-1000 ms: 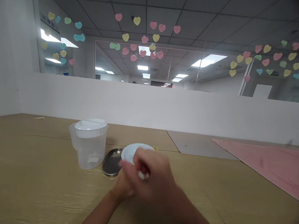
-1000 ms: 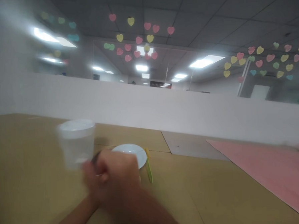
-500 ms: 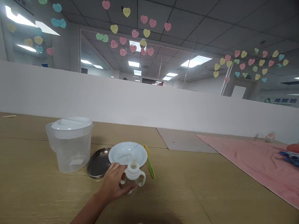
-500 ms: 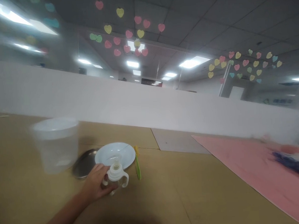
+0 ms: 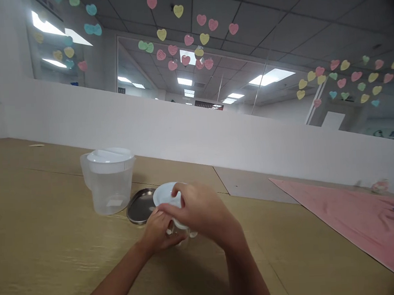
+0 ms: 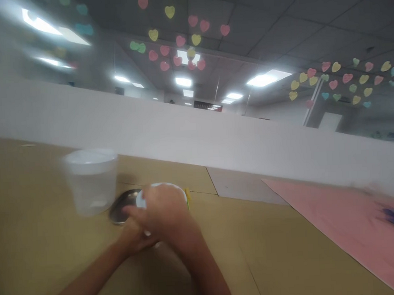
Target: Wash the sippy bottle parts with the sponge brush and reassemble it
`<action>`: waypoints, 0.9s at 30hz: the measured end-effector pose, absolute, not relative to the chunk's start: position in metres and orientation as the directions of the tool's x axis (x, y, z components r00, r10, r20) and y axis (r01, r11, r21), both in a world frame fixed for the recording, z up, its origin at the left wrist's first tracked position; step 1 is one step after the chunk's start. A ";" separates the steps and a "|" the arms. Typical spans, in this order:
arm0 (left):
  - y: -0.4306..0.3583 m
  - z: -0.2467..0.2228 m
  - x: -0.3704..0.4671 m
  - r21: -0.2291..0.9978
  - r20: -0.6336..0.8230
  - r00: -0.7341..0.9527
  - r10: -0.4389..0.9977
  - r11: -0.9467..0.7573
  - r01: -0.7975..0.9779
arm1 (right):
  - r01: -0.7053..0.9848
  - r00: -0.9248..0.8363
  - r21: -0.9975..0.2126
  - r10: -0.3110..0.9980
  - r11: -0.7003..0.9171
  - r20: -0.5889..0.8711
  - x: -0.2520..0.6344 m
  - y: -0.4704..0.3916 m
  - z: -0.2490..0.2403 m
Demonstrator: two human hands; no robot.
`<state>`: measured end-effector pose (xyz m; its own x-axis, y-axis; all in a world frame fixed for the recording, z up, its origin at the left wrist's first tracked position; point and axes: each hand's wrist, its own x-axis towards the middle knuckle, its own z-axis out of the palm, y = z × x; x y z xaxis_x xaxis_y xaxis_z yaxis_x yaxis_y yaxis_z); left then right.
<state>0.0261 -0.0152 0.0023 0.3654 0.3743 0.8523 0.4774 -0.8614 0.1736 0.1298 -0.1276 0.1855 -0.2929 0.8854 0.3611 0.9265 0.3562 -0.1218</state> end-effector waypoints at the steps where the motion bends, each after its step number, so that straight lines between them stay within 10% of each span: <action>1: -0.016 0.003 0.025 0.148 0.844 0.395 0.362 -0.866 0.477 | 0.955 -0.262 -0.050 0.910 0.293 0.320 0.133 -0.111 0.185; 6: -0.018 0.008 0.023 0.092 0.817 0.458 0.349 -0.865 0.494 | 0.960 -0.239 0.146 0.971 0.239 -0.018 0.136 -0.058 0.162; 15: -0.016 0.004 0.026 0.123 0.823 0.434 0.367 -0.860 0.495 | 0.882 -0.422 0.171 0.897 0.440 -0.133 0.138 -0.056 0.159; 27: -0.018 0.007 0.026 0.128 0.804 0.458 0.378 -0.863 0.488 | 0.979 -0.202 0.023 0.976 0.200 0.086 0.155 -0.060 0.168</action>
<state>0.0256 -0.0181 0.0065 0.4581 0.3782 0.8044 0.4881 -0.8634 0.1280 0.1548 -0.0595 0.1683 -0.2017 0.9757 0.0859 0.9794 0.2005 0.0230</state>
